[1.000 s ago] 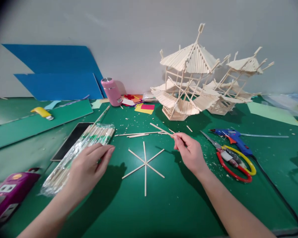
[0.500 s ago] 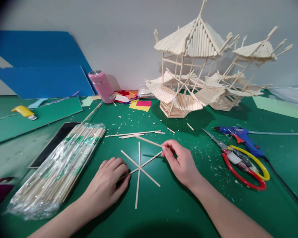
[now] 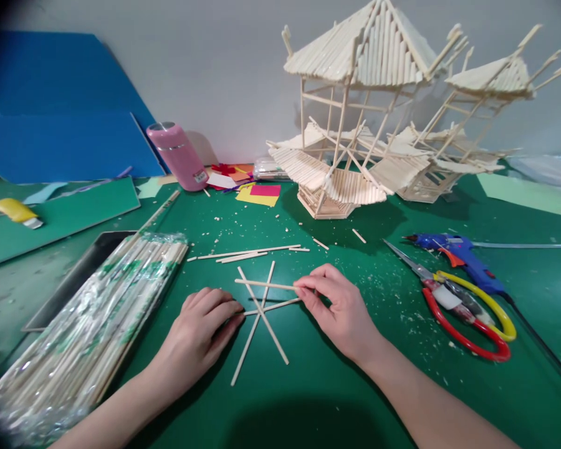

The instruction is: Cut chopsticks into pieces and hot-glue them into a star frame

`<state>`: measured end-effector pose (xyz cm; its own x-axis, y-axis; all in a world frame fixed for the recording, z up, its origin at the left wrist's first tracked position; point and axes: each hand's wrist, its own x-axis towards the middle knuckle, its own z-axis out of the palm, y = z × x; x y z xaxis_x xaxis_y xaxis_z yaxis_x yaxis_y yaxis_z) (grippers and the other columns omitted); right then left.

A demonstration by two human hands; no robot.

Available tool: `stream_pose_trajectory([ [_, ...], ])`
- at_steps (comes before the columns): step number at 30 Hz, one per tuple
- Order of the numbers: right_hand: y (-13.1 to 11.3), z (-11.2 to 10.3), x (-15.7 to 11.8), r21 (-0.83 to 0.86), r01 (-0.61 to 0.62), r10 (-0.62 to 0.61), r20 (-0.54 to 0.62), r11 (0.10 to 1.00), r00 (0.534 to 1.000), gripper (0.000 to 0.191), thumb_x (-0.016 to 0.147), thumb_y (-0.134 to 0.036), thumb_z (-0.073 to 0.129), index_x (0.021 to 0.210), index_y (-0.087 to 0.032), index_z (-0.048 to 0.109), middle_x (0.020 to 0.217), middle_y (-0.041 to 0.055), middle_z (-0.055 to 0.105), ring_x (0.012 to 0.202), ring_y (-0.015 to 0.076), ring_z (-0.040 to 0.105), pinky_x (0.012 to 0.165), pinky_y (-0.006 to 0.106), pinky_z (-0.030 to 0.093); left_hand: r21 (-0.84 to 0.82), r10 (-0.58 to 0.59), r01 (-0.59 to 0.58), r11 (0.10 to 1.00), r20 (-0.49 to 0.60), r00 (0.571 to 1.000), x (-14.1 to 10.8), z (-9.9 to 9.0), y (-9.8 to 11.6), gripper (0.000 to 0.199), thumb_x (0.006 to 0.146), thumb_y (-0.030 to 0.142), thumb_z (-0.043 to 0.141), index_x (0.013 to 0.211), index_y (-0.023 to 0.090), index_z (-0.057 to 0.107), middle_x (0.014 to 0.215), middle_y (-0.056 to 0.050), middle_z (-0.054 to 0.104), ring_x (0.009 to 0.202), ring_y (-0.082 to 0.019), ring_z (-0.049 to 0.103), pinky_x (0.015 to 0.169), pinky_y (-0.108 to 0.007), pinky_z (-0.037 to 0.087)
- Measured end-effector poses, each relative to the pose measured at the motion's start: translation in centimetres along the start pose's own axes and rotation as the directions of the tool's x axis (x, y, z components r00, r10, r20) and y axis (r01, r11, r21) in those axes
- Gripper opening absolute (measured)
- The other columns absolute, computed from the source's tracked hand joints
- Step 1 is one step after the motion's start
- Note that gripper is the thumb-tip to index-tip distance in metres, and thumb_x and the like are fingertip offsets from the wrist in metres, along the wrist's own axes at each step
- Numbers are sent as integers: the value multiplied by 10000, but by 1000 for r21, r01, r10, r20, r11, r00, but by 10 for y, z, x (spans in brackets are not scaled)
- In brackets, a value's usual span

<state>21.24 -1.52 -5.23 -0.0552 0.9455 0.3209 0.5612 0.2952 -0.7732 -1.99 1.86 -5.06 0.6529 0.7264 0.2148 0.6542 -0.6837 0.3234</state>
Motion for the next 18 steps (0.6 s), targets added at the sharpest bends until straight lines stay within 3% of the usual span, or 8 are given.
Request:
stream_pose_trajectory([
  [4, 0, 1, -1, -54, 11, -11, 5, 998, 1000, 147, 817, -210, 515, 912, -205, 627, 808, 40, 543, 739, 143, 540, 633, 282, 458, 33, 57, -52, 998, -190, 980, -7, -3, 4, 81, 794, 155, 506, 860, 174, 549, 834, -50, 535, 789, -175, 479, 716, -341, 378],
  [7, -6, 3, -3, -101, 77, -70, 73, 992, 995, 154, 809, -211, 531, 920, -200, 637, 790, 37, 540, 723, 136, 533, 611, 268, 448, 114, 94, -60, 992, -325, 941, -11, -6, 9, 193, 761, 123, 554, 946, 173, 540, 896, -72, 545, 863, -205, 479, 751, -365, 375],
  [9, -12, 5, -5, -96, 142, -127, 151, 985, 980, 160, 812, -215, 531, 929, -206, 639, 778, 32, 538, 702, 127, 525, 585, 254, 440, 159, 102, -48, 986, -354, 930, -11, -6, 13, 251, 765, 144, 559, 1012, 186, 530, 948, -81, 561, 903, -226, 474, 776, -390, 357],
  [13, -21, 10, -10, -66, 236, -215, 231, 970, 949, 161, 820, -226, 522, 926, -218, 643, 741, 25, 532, 667, 118, 510, 568, 249, 427, 131, 144, -112, 985, -272, 951, -12, -3, 18, 218, 831, 196, 477, 1041, 206, 533, 875, -40, 616, 880, -206, 494, 818, -404, 301],
  [18, -21, 12, -11, -50, 244, -227, 221, 969, 948, 147, 807, -215, 538, 911, -217, 641, 753, 30, 557, 661, 119, 521, 570, 253, 432, 116, 254, -241, 964, -112, 961, -15, -1, 16, 229, 852, 150, 406, 1045, 168, 528, 625, -8, 541, 601, -140, 429, 602, -310, 320],
])
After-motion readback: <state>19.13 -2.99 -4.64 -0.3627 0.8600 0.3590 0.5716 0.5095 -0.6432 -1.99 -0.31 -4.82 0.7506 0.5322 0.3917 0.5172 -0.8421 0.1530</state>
